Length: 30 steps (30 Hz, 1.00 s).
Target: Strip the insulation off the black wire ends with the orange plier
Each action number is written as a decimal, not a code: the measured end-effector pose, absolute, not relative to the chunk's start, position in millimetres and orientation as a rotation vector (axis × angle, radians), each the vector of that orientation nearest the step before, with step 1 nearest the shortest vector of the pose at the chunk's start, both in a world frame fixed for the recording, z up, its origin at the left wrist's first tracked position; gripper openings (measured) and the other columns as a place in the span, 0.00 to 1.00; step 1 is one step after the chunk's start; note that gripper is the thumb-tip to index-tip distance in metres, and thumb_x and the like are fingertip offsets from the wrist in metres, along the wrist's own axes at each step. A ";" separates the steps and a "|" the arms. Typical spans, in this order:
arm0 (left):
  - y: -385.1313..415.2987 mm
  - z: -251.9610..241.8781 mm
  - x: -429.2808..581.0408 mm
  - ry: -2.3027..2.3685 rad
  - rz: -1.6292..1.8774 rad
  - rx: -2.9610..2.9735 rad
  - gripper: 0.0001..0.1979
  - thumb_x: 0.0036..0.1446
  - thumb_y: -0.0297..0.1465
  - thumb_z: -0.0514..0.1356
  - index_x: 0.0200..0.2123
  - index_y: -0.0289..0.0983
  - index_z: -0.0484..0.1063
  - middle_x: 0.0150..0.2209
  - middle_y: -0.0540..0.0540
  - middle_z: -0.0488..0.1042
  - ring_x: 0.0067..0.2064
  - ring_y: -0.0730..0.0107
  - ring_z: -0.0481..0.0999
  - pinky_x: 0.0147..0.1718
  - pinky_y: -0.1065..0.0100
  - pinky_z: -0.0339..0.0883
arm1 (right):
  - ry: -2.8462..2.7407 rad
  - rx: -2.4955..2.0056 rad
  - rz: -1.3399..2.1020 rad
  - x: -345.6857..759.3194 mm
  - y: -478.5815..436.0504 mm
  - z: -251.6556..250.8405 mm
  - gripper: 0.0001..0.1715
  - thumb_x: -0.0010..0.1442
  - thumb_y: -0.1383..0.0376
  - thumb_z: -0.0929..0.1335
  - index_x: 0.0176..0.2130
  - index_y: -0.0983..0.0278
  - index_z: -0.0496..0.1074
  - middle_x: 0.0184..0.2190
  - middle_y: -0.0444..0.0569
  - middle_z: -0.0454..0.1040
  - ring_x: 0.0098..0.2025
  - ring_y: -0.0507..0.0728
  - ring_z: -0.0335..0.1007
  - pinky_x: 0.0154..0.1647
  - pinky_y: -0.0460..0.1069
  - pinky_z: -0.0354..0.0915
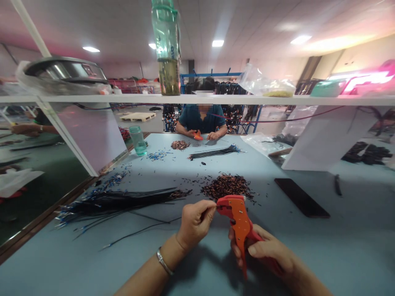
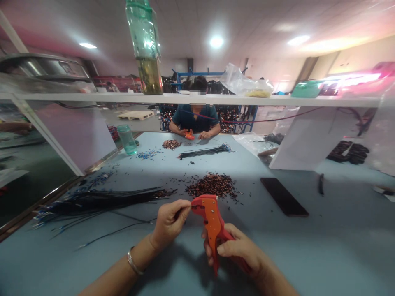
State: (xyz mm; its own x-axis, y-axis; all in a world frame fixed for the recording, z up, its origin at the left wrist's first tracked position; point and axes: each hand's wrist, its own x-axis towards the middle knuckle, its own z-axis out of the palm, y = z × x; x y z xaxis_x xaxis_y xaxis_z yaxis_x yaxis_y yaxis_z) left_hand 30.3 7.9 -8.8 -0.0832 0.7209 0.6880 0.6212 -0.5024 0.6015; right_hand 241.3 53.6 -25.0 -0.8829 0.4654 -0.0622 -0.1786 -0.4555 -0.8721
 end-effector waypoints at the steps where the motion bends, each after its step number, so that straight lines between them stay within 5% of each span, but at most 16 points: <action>1: 8.2 -9.0 29.9 1.520 1.653 2.062 0.09 0.60 0.27 0.56 0.30 0.32 0.74 0.22 0.49 0.72 0.21 0.79 0.64 0.23 0.78 0.58 | -1.366 -0.424 2.352 240.8 53.3 -24.8 0.22 0.46 0.63 0.74 0.43 0.69 0.75 0.30 0.52 0.77 0.29 0.57 0.75 0.30 0.48 0.68; 8: 8.9 -8.6 27.3 1.546 1.621 2.062 0.09 0.60 0.27 0.56 0.30 0.33 0.74 0.22 0.49 0.74 0.22 0.77 0.68 0.24 0.78 0.61 | -1.322 -0.521 2.345 238.1 52.6 -28.2 0.21 0.47 0.58 0.75 0.38 0.69 0.74 0.24 0.47 0.73 0.20 0.53 0.70 0.20 0.47 0.67; 19: 7.4 -8.1 26.4 1.565 1.567 2.110 0.10 0.60 0.28 0.55 0.30 0.34 0.75 0.18 0.52 0.68 0.19 0.79 0.60 0.21 0.75 0.54 | -1.278 -0.586 2.332 235.3 49.6 -24.1 0.17 0.47 0.60 0.75 0.32 0.68 0.72 0.20 0.45 0.70 0.17 0.51 0.67 0.17 0.45 0.66; 30: 6.9 -11.2 31.6 1.648 1.531 1.916 0.13 0.61 0.31 0.52 0.30 0.35 0.74 0.20 0.52 0.67 0.21 0.77 0.62 0.23 0.76 0.57 | -1.298 -0.582 2.281 225.4 43.8 -30.3 0.19 0.48 0.55 0.74 0.27 0.66 0.67 0.15 0.40 0.66 0.13 0.48 0.61 0.12 0.43 0.62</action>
